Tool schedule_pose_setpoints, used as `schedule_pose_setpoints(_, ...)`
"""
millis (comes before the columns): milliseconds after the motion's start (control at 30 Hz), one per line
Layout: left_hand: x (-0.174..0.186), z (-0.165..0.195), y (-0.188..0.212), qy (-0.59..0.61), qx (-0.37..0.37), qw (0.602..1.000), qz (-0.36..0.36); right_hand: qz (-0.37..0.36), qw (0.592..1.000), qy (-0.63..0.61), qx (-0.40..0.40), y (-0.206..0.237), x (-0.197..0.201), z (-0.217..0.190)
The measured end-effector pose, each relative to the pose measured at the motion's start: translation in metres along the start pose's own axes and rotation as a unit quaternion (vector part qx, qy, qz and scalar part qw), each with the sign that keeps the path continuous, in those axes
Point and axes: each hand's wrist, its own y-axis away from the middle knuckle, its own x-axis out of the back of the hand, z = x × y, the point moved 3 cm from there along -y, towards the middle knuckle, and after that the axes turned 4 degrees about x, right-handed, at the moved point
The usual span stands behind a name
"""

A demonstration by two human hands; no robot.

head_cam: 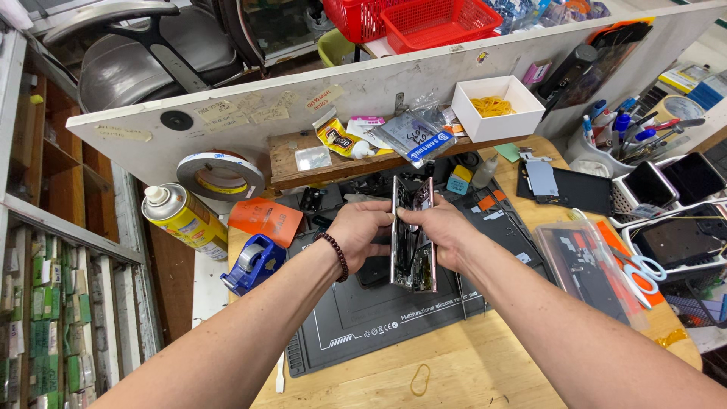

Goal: The person assembles a smartphone by aligning the display module with the chassis, pressing it into place, and then using a screwdriver to secure internal components. The person repeatedly checks the fit and tightens screws to complete the assembly.

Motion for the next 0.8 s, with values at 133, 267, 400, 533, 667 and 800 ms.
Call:
schedule_pose_setpoints(133, 0.001, -0.001, -0.001, 0.001, 0.000, 1.000, 0.000, 0.003, 1.000, 0.002, -0.002, -0.001, 0.001, 0.001)
schedule_pose_setpoints(267, 0.001, -0.001, -0.001, -0.001, 0.003, 1.000, 0.005, 0.003, 1.000, -0.002, -0.004, -0.001, 0.000, 0.001)
schedule_pose_setpoints(400, 0.001, -0.001, -0.001, 0.000, 0.005, 1.000, 0.007, 0.004, 1.000, 0.000, -0.005, 0.000, 0.000, 0.001)
schedule_pose_setpoints(533, 0.000, 0.000, 0.001, -0.002, 0.005, 1.000, 0.008, 0.006, 1.000, 0.004, -0.002, 0.000, 0.000, 0.000)
schedule_pose_setpoints(667, 0.001, 0.000, 0.007, 0.002, 0.001, 1.000, -0.012, 0.007, 1.000, -0.004, -0.006, -0.001, 0.000, 0.000)
schedule_pose_setpoints(800, 0.001, -0.005, 0.011, 0.029, -0.002, 0.999, -0.013, 0.005, 1.000, -0.017, -0.003, -0.001, -0.001, -0.002)
